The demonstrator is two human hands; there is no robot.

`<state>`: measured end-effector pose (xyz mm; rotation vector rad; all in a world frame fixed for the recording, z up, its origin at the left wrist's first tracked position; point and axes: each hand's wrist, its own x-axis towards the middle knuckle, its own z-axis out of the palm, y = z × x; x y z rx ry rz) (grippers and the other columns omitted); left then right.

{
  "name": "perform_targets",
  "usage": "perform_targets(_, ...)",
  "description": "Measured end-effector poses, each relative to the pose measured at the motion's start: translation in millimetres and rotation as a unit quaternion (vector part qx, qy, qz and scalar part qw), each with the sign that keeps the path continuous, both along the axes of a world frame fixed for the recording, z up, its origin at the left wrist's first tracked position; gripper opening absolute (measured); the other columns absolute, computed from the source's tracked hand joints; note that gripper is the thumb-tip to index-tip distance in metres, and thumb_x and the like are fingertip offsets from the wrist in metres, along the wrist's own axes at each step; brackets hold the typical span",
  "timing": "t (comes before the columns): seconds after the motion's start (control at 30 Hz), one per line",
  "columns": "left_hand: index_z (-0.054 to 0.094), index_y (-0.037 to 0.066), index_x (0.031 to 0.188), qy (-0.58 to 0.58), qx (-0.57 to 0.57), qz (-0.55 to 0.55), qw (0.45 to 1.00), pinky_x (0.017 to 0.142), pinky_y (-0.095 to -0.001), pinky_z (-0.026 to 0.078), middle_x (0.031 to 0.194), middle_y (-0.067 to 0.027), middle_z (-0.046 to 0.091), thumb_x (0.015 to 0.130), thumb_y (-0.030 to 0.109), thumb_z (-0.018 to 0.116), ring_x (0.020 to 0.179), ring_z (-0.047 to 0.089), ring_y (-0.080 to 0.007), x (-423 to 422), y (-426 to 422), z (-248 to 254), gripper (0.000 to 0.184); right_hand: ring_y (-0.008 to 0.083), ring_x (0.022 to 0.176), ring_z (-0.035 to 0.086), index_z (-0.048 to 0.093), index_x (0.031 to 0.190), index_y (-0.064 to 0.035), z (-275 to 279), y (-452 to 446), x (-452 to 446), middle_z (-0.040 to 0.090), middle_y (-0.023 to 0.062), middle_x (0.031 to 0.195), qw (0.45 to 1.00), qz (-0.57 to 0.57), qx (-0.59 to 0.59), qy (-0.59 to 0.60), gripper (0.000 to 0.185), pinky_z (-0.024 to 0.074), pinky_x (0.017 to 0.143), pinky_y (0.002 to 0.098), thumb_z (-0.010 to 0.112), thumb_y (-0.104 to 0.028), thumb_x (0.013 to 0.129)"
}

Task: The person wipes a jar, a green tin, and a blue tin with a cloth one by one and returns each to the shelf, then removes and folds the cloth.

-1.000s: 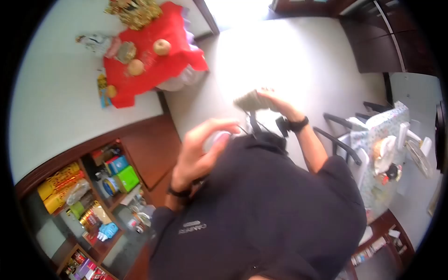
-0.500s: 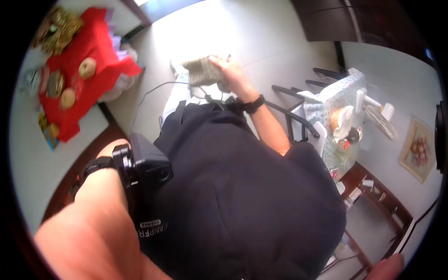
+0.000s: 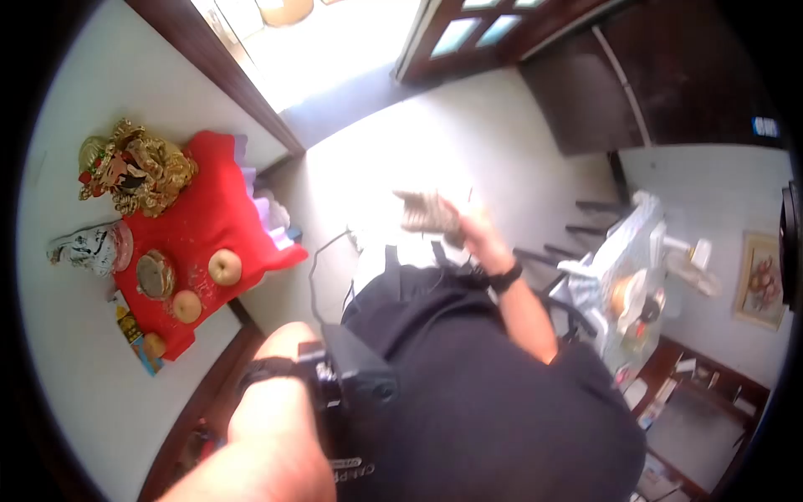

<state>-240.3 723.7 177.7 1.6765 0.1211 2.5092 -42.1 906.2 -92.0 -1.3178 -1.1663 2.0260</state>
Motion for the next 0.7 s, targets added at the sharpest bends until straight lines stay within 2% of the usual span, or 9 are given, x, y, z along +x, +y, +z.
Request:
perform_targets(0.1,0.060,0.009,0.121,0.001,0.024,0.005,1.000,0.093,-0.0430,0.046,0.103,-0.0119,0.067,0.096,0.016,0.058,0.091,0.062,-0.0239,-4.9,19.7,2.0,0.026,0.0132,0.094,0.064,0.064,0.116,0.0006,16.3,3.4,-10.7,0.067,0.0064,0.107,0.999,0.006,-0.027,-0.017,0.026,0.0512,0.081,0.0262,0.065,-0.017,0.096)
perform_targets(0.17,0.061,0.009,0.121,0.009,0.049,0.010,0.999,0.093,-0.0430,0.045,0.104,-0.0118,0.067,0.096,0.016,0.058,0.092,0.061,-0.0239,-14.3,31.4,1.8,0.026,0.0132,0.095,0.064,0.064,0.115,0.0012,3.6,12.9,-27.3,0.067,0.0066,0.110,0.998,-0.017,0.018,-0.052,0.028,0.0510,0.083,0.0265,0.066,-0.018,0.095)
perform_targets(0.2,0.061,0.008,0.121,0.018,0.048,0.010,0.999,0.094,-0.0430,0.045,0.104,-0.0117,0.067,0.096,0.016,0.058,0.092,0.061,-0.0239,-18.9,38.2,3.7,0.026,0.0133,0.096,0.064,0.064,0.116,0.0025,1.8,14.3,-27.5,0.067,0.0069,0.111,0.995,0.000,-0.002,-0.096,0.031,0.0527,0.083,0.0282,0.067,-0.020,0.095)
perform_targets(0.23,0.061,0.008,0.121,0.028,0.049,0.004,0.998,0.094,-0.0429,0.045,0.105,-0.0117,0.067,0.096,0.016,0.057,0.093,0.061,-0.0239,-25.3,43.8,7.4,0.027,0.0151,0.095,0.067,0.061,0.122,0.0044,-2.6,27.4,-27.9,0.069,0.0082,0.108,0.997,0.014,-0.021,-0.068,0.035,0.0539,0.082,0.0280,0.066,-0.018,0.096)
perform_targets(0.3,0.061,0.008,0.121,0.045,0.049,-0.010,0.998,0.094,-0.0429,0.045,0.105,-0.0116,0.067,0.096,0.017,0.057,0.094,0.061,-0.0239,-32.2,52.2,14.1,0.027,0.0145,0.098,0.066,0.063,0.118,0.0029,4.9,31.2,-31.9,0.068,0.0089,0.111,0.997,0.008,-0.076,0.003,0.030,0.0539,0.083,0.0295,0.065,-0.018,0.096)
perform_targets(0.43,0.061,0.008,0.122,0.069,0.052,-0.030,0.996,0.095,-0.0428,0.044,0.107,-0.0114,0.066,0.097,0.017,0.057,0.096,0.060,-0.0238,-37.5,77.3,29.1,0.027,0.0161,0.093,0.068,0.062,0.120,0.0014,-10.3,44.3,-39.4,0.069,0.0087,0.108,0.999,-0.036,-0.038,0.004,0.029,0.0557,0.082,0.0315,0.062,-0.016,0.098)
perform_targets(0.5,0.061,0.008,0.122,0.087,0.046,-0.041,0.994,0.096,-0.0428,0.044,0.108,-0.0114,0.066,0.097,0.018,0.056,0.096,0.059,-0.0238,-37.8,91.7,38.4,0.027,0.0157,0.094,0.067,0.063,0.118,0.0003,-6.5,55.0,-39.0,0.069,0.0075,0.106,0.996,-0.018,-0.081,0.017,0.027,0.0551,0.082,0.0319,0.063,-0.017,0.098)
perform_targets(0.7,0.062,0.008,0.122,0.122,0.048,-0.069,0.989,0.098,-0.0427,0.043,0.110,-0.0111,0.066,0.097,0.018,0.056,0.099,0.058,-0.0237,-23.1,145.1,61.6,0.027,0.0176,0.098,0.067,0.061,0.116,0.0020,-17.9,111.3,-55.3,0.067,0.0094,0.108,0.997,0.009,-0.071,0.037,0.026,0.0560,0.082,0.0329,0.062,-0.017,0.098)
